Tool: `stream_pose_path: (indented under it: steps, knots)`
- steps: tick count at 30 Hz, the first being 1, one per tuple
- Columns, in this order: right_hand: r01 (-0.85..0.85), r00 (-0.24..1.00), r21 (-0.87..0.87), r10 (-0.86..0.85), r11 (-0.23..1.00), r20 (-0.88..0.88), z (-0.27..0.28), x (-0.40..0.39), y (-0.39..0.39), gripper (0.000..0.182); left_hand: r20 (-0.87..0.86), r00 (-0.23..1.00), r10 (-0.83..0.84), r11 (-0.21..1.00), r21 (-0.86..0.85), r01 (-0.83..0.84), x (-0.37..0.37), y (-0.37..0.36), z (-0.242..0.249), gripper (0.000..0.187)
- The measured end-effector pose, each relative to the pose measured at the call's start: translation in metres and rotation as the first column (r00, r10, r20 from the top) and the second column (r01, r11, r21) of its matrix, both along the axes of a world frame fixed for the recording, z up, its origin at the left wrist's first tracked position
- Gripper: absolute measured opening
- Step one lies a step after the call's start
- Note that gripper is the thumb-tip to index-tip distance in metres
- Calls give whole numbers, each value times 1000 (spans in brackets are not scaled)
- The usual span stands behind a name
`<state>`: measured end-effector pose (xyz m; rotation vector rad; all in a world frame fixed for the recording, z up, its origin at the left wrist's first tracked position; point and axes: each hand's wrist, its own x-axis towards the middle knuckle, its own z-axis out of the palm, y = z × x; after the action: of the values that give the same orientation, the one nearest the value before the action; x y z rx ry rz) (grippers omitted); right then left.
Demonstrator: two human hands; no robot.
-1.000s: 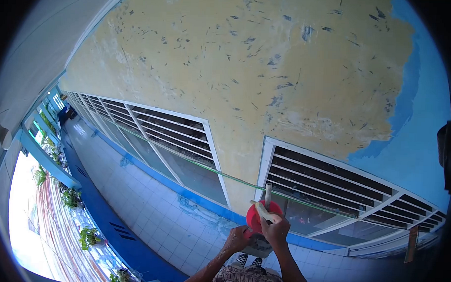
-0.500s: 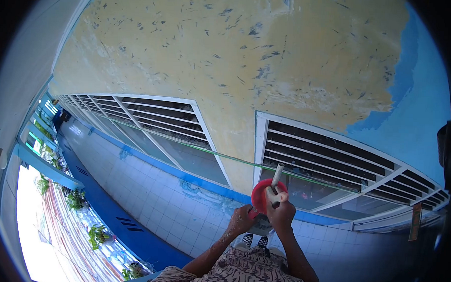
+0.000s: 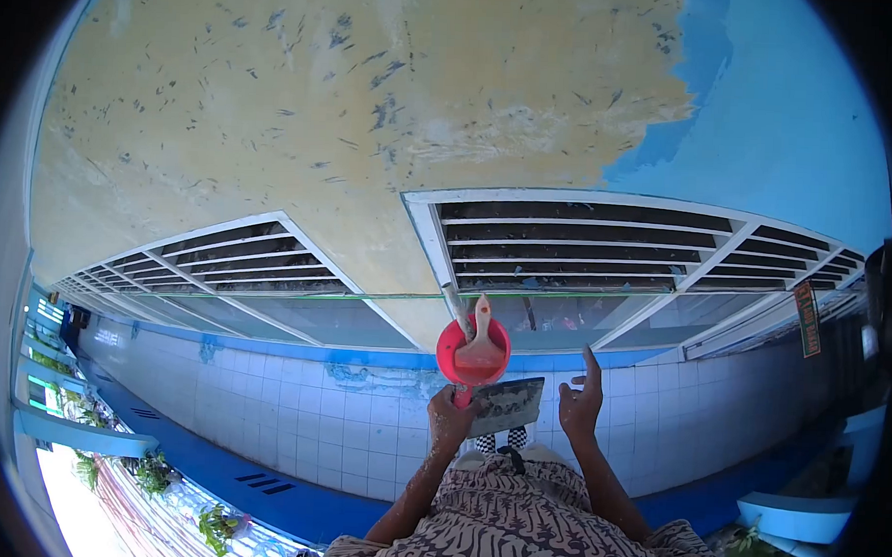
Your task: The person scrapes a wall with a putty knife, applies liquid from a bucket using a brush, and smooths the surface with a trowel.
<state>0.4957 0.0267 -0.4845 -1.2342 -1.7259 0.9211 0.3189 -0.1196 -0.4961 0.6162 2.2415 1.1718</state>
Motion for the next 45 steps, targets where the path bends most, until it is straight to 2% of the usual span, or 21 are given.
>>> stream_pose_path:
  steps: [1,2,3,4,6,8,9,11,12,14,18,19,22,25,30,33,38,40,42,44,45]
  knots:
    - [-36,998,-186,43,982,34,-34,19,0,85,-1,999,49,999,11,-49,1,2,-1,36]
    - [-22,999,-187,29,982,33,-53,27,-3,85,-4,995,97,995,28,-97,1,5,-1,36]
    - [60,994,-602,-103,796,-38,-66,33,-6,86,-6,997,81,996,30,-81,1,7,-3,36]
    - [70,967,-895,-251,441,-49,-80,37,-9,88,5,995,103,993,58,-103,2,9,-5,34]
    - [-129,943,-989,-301,66,-143,-113,41,-18,92,19,994,110,990,87,-111,4,14,-6,33]
    - [-354,829,-918,-514,-176,-221,-109,24,-35,74,-27,997,76,996,42,-75,6,17,-2,34]
    - [-360,820,-918,-526,-168,-226,-104,17,-40,74,-30,998,61,997,44,-60,7,20,2,34]
    - [-752,544,-659,-590,-26,-597,-98,10,-46,55,-29,999,16,998,54,-14,12,25,13,34]
    - [-756,534,-655,-594,-16,-602,-100,8,-44,55,-34,999,5,998,57,-3,14,27,16,34]
    - [-681,468,-721,-683,125,-560,-105,3,-36,43,-7,998,-55,996,69,56,17,31,21,37]
    - [-607,445,-710,-587,358,-676,-107,21,-18,45,-37,982,-188,982,16,188,10,41,15,40]
    - [-625,379,-662,-581,414,-721,-105,27,-13,46,-46,968,-248,969,-17,248,5,43,15,42]
    - [-456,404,-773,-671,441,-621,-124,62,16,44,-99,928,-358,933,-17,359,-17,51,20,45]
    - [-372,289,-738,-685,563,-669,-151,111,42,45,-334,811,-480,877,-186,442,-47,64,27,36]
    - [-256,201,-682,-653,685,-730,-129,160,64,53,-577,651,-493,862,-228,452,-95,95,51,24]
    - [-192,210,-653,-620,732,-756,-110,171,72,55,-642,439,-629,755,-372,540,-117,118,76,25]
    - [-79,227,-604,-575,793,-786,-57,161,89,57,-699,298,-650,705,-407,581,-145,157,100,32]
    - [15,389,-456,-426,890,-817,-23,151,96,57,-853,60,-519,679,-369,635,-161,171,95,35]
    - [18,417,-404,-374,915,-829,29,134,103,56,-853,50,-520,691,-386,611,-170,180,96,36]
    - [48,618,-218,-200,975,-760,69,121,113,56,-914,20,-406,684,-289,669,-180,188,95,35]
    - [103,614,-133,-168,986,-772,98,106,116,54,-920,9,-391,700,-292,652,-181,192,100,39]
